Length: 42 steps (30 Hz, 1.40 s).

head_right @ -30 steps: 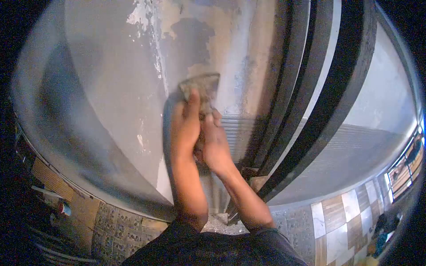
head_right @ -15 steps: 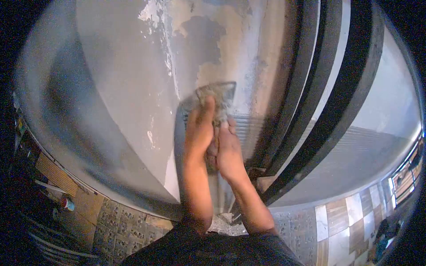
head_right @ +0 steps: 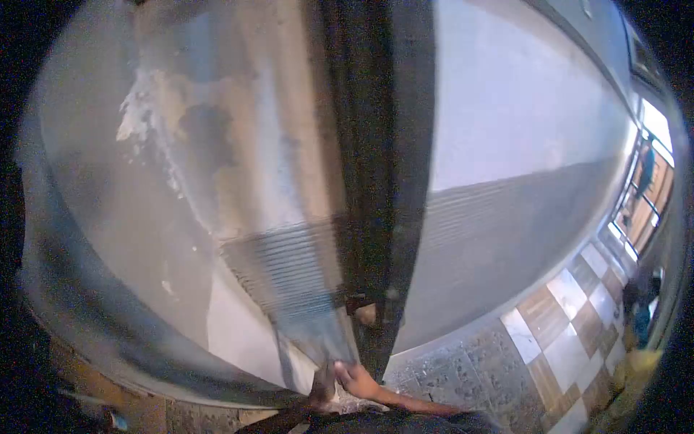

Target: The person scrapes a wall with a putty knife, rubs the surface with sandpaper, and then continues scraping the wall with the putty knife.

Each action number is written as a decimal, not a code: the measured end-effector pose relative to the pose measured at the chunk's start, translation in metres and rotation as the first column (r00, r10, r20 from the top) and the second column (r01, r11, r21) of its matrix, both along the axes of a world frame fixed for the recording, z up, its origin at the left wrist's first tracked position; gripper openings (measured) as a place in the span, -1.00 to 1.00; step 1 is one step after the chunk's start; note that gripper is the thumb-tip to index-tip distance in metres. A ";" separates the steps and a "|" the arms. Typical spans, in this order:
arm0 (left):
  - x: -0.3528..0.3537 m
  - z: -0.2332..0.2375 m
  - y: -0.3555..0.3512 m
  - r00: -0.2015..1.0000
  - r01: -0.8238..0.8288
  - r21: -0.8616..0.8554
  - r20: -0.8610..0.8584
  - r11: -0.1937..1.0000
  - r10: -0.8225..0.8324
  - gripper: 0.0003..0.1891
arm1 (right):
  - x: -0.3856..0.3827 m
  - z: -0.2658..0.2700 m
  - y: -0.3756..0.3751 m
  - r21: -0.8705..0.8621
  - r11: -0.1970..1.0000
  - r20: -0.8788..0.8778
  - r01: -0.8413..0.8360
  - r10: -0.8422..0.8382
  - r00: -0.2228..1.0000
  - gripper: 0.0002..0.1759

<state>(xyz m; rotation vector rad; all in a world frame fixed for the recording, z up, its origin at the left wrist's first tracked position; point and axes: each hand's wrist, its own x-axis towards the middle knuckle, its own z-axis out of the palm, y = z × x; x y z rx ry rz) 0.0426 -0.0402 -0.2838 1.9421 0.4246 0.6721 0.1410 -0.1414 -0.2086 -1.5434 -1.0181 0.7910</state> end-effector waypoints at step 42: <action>-0.010 0.179 0.013 0.763 0.646 -0.387 0.359 0.658 -0.538 -0.46 | -0.081 0.096 -0.021 0.268 0.961 -0.528 0.072 0.084 0.845 -0.62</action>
